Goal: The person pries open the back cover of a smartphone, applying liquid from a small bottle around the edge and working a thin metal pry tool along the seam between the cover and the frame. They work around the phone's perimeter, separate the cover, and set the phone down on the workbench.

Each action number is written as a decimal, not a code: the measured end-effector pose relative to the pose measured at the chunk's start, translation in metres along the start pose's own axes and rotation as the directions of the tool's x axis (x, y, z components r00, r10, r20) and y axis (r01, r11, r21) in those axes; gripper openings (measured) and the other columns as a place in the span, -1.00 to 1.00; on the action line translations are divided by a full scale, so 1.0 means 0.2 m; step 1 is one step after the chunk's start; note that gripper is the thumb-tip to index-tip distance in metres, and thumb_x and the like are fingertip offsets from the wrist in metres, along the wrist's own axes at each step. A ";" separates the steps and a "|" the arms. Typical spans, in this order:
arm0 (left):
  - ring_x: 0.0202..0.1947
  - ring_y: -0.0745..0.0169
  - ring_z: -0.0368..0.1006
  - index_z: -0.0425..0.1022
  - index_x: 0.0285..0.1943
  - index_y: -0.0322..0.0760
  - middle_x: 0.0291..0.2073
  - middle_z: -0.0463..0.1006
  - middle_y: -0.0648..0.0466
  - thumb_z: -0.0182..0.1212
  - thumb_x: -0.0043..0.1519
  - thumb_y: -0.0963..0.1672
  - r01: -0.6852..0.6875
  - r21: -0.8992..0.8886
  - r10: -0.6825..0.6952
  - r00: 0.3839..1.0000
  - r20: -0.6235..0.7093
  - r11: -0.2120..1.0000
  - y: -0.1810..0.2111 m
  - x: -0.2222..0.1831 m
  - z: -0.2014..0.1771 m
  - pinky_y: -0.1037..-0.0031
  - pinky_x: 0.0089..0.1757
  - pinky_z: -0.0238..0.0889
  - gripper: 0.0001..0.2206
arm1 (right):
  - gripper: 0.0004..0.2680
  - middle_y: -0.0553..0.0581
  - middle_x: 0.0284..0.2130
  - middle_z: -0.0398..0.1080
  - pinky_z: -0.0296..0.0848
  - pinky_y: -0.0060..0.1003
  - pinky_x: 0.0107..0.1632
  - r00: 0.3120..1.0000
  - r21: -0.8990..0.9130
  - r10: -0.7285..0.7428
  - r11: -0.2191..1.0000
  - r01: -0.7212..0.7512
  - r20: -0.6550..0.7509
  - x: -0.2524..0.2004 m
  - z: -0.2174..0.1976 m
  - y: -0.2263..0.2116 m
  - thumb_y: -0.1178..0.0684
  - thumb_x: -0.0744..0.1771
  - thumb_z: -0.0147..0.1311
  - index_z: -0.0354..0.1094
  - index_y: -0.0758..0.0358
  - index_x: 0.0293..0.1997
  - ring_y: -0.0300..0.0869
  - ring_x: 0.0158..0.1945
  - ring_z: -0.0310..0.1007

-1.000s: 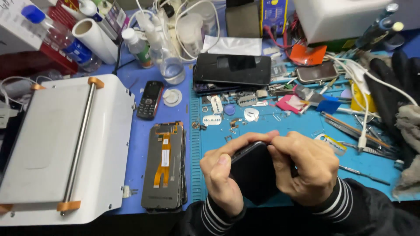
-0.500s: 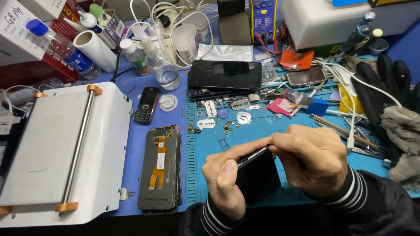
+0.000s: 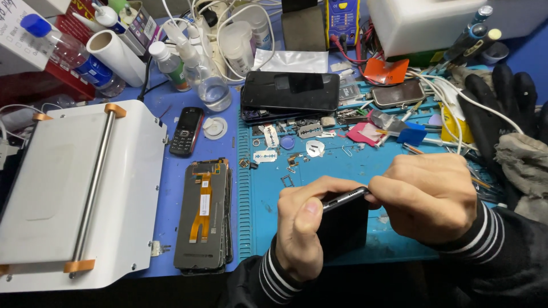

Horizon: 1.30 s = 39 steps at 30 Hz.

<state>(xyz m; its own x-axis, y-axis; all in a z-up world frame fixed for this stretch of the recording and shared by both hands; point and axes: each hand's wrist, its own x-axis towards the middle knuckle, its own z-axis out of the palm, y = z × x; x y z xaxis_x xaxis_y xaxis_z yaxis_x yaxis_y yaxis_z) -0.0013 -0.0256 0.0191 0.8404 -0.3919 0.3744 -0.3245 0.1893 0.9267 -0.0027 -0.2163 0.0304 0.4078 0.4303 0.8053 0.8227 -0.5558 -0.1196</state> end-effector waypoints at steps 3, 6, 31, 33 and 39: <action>-0.21 0.11 0.63 0.58 -0.09 -0.37 -0.25 0.69 -0.07 -0.35 0.33 0.08 -0.019 0.002 0.019 1.000 0.007 1.000 0.00 0.00 0.01 0.43 -0.15 0.43 -0.43 | -0.91 0.13 -0.66 0.15 0.07 -0.23 -0.54 0.988 0.005 0.104 0.995 -0.104 -0.115 -0.07 0.07 -0.03 0.28 0.35 -0.05 0.28 0.40 -0.36 -0.10 -0.67 0.12; -0.23 0.13 0.62 0.59 -0.11 -0.36 -0.26 0.69 -0.06 -0.34 0.32 0.08 -0.012 0.014 0.012 1.000 -0.018 1.000 0.00 -0.01 0.01 0.44 -0.18 0.41 -0.43 | -0.91 0.13 -0.67 0.13 0.07 -0.23 -0.54 0.972 0.008 0.150 0.989 -0.151 -0.183 -0.09 0.10 -0.05 0.25 0.36 -0.05 0.27 0.41 -0.35 -0.10 -0.67 0.12; 0.01 -0.15 0.57 0.43 0.20 -0.51 -0.06 0.59 -0.21 -0.04 0.29 0.15 -0.083 -0.683 -0.025 0.989 -0.147 0.725 -0.15 -0.10 -0.12 0.18 0.04 0.47 -0.37 | -0.96 0.34 -0.30 0.55 0.50 -0.23 -0.10 0.764 -0.037 0.642 0.767 -0.641 0.058 -0.14 0.01 -0.24 0.36 0.36 0.27 0.49 0.53 -0.23 -0.03 -0.28 0.57; -0.04 -0.22 0.58 0.33 0.27 -0.55 -0.09 0.59 -0.30 0.02 0.27 0.14 0.001 -0.666 -0.088 0.991 -0.098 0.746 -0.07 -0.10 -0.09 0.14 0.03 0.48 -0.34 | -0.96 0.37 -0.32 0.52 0.45 -0.22 -0.14 0.781 0.005 0.625 0.781 -0.625 0.009 -0.16 0.04 -0.25 0.39 0.37 0.24 0.45 0.58 -0.22 0.01 -0.26 0.54; 0.04 -0.04 0.54 0.18 0.33 -0.44 -0.06 0.55 -0.23 -0.08 0.30 0.14 0.205 -0.457 -0.169 0.978 0.119 0.865 0.07 -0.08 -0.01 0.27 0.13 0.44 -0.37 | -0.92 0.46 -0.31 0.38 0.47 -0.19 -0.02 0.753 0.186 0.625 0.780 -0.597 -0.206 -0.24 0.06 -0.24 0.35 0.43 0.05 0.25 0.64 -0.06 0.06 -0.27 0.50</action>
<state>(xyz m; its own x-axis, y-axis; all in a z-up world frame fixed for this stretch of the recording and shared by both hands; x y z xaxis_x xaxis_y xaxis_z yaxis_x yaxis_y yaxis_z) -0.0173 -0.0147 0.0257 0.8253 -0.5228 0.2133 0.0901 0.4948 0.8643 -0.0562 -0.2021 -0.0101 0.7397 -0.1702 0.6511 0.4719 -0.5586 -0.6821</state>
